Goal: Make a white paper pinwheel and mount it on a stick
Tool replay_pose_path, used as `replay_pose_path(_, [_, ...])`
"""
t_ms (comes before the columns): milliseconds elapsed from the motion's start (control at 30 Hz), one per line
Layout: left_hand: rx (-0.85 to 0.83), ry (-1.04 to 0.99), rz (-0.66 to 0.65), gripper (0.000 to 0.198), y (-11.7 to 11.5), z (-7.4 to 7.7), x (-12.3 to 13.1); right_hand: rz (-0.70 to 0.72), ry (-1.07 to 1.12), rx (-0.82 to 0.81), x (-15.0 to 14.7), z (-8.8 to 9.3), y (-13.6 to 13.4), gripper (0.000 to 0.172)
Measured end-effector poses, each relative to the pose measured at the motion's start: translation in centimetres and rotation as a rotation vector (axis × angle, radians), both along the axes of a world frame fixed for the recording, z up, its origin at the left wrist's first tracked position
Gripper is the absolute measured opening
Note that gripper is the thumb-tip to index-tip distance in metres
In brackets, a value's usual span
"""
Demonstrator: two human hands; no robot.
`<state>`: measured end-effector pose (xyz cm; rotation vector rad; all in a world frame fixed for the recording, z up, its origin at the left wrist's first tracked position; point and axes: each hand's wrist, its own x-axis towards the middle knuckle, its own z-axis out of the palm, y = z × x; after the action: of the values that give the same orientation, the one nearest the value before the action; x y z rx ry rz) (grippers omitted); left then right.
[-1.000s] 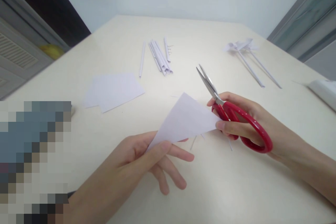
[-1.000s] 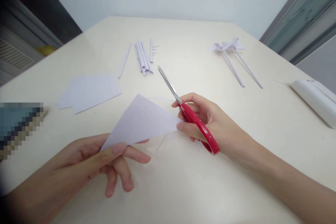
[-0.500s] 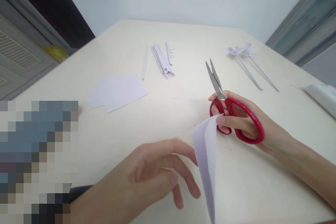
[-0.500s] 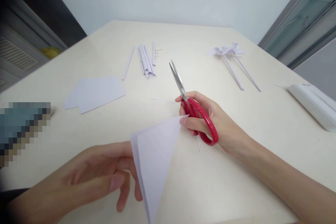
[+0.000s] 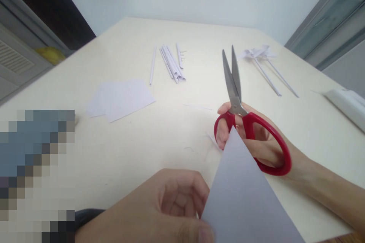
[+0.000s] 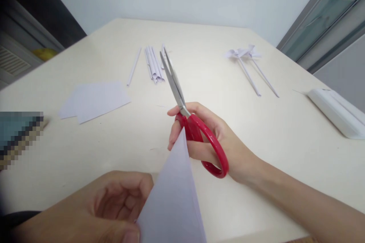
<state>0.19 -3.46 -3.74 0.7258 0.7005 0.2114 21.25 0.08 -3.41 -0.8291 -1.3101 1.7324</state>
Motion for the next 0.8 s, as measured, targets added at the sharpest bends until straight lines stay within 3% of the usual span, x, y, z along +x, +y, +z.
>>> replay_pose_path(333, [0.221,0.205,0.099,0.035,0.76,-0.53,-0.40,0.009,-0.068,-0.142,0.56,0.61,-0.16,0.023])
replay_pose_path(567, [0.248,0.244,0.147,0.022,0.49,-0.21,-0.10,0.042,-0.117,-0.094,0.75,0.59,-0.59,0.022])
replay_pose_path(800, [0.244,0.278,0.124,0.023,0.41,-0.01,-0.09,-0.024,-0.281,-0.088,0.59,0.84,-0.49,0.021])
